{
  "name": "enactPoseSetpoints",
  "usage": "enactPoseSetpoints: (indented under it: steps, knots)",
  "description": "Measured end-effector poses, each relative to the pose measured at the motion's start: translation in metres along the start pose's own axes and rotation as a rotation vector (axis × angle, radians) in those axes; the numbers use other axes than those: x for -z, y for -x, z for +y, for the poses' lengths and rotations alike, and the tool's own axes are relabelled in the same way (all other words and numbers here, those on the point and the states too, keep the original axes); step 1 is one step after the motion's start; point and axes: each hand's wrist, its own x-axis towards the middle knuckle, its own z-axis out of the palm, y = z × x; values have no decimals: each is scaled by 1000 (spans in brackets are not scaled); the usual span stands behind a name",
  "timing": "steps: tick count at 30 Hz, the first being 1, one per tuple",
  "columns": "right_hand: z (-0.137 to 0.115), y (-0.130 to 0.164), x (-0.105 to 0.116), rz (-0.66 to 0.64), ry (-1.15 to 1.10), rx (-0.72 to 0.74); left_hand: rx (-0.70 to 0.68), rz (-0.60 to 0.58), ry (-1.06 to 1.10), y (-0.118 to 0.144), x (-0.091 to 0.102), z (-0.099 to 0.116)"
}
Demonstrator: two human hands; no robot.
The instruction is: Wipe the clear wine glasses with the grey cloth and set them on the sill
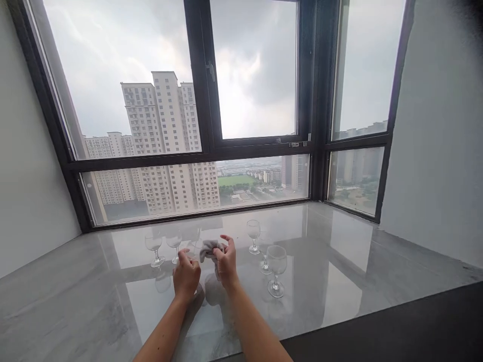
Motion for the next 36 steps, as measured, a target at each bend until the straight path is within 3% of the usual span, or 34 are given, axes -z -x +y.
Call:
enactPoseSetpoints:
  steps: [5, 9, 15, 27, 36]
  knots:
    - [12, -10, 9, 167, 154, -18, -144, -105, 54, 4, -3, -1]
    - [18, -10, 11, 104, 197, -18, -247, -217, 152, 6, -9, -5]
    - [10, -5, 9, 30, 107, -96, -168, -191, 224, 5, -10, -5]
    - [2, 1, 10, 55, 88, -98, -148, -144, 260, 5, -11, -6]
    - [-15, 18, 4, 9, 209, 152, -113, -111, 230, 4, -10, -6]
